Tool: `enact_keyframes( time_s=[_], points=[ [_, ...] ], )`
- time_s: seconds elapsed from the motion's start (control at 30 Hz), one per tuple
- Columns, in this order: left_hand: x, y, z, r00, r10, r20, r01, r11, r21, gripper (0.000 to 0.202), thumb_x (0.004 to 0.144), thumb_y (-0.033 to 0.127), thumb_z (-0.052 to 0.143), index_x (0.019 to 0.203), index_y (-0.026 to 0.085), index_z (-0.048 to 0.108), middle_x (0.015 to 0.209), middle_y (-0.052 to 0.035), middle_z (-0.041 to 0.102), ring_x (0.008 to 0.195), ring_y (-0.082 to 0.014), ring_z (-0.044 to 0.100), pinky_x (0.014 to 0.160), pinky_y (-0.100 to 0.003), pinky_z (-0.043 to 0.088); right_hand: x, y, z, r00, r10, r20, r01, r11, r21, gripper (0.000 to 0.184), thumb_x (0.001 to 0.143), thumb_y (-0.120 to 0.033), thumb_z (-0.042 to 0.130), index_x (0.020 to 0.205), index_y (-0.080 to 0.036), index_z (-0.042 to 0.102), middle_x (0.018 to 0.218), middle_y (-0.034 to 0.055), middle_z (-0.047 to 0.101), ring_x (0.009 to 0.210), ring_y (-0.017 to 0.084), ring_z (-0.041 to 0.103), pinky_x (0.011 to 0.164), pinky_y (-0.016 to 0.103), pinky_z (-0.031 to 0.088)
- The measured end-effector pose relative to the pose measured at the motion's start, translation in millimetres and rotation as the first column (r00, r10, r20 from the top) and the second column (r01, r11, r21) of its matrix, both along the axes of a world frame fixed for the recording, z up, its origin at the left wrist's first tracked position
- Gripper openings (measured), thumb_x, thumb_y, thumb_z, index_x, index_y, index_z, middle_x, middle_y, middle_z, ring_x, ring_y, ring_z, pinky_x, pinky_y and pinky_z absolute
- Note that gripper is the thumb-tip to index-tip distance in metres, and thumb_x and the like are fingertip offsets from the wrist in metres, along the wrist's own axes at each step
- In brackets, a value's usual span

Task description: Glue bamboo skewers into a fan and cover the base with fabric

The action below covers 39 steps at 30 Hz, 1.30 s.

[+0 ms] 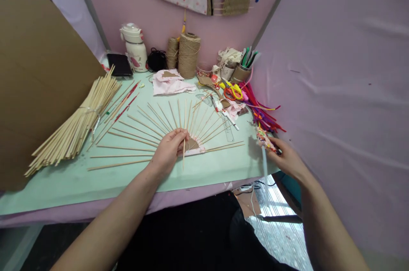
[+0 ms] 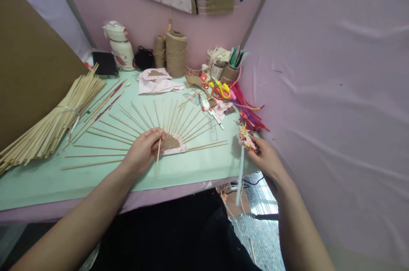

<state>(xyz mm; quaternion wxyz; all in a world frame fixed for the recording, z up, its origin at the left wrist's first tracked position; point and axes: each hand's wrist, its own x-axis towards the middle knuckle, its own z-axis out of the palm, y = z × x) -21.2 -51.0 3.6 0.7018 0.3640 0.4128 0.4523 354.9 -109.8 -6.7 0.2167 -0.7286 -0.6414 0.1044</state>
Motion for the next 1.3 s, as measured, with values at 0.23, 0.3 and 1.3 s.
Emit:
enact_keyframes(
  time_s=[0.23, 0.3, 1.3],
  points=[
    [0.3, 0.5, -0.7, 0.999, 0.004, 0.033, -0.004, 1.0, 0.0, 0.027, 0.075, 0.038, 0.067, 0.067, 0.018, 0.052, 0.048, 0.0107, 0.023, 0.042, -0.0046, 0.018, 0.043, -0.017, 0.018, -45.8, -5.5, 24.2, 0.931, -0.094, -0.352, 0.033, 0.984, -0.175, 0.041, 0.078, -0.06, 0.061, 0.087, -0.021, 0.067, 0.066, 0.0024, 0.059, 0.057, 0.018, 0.052, 0.051, 0.029, 0.042],
    [-0.2, 0.2, -1.2, 1.0, -0.001, 0.028, 0.001, 1.0, 0.006, 0.026, 0.076, 0.037, 0.066, 0.067, 0.018, 0.052, 0.048, 0.0106, 0.023, 0.043, -0.0047, 0.019, 0.043, -0.017, 0.018, -62.3, -3.2, 26.9, 0.887, -0.045, -0.459, -0.092, 0.958, -0.271, 0.045, 0.077, -0.064, 0.062, 0.081, -0.019, 0.064, 0.063, 0.0014, 0.055, 0.054, 0.015, 0.048, 0.048, 0.028, 0.038],
    [-1.4, -0.1, -6.6, 0.997, -0.045, 0.058, 0.042, 0.998, 0.053, 0.024, 0.084, 0.035, 0.06, 0.071, 0.017, 0.053, 0.05, 0.0096, 0.026, 0.044, -0.0047, 0.023, 0.044, -0.017, 0.019, -149.0, 44.0, 71.0, 0.895, 0.312, -0.32, -0.445, 0.689, -0.572, 0.065, 0.089, -0.072, 0.039, 0.092, -0.013, 0.066, 0.053, -0.0027, 0.047, 0.045, 0.011, 0.047, 0.05, 0.025, 0.039]
  ],
)
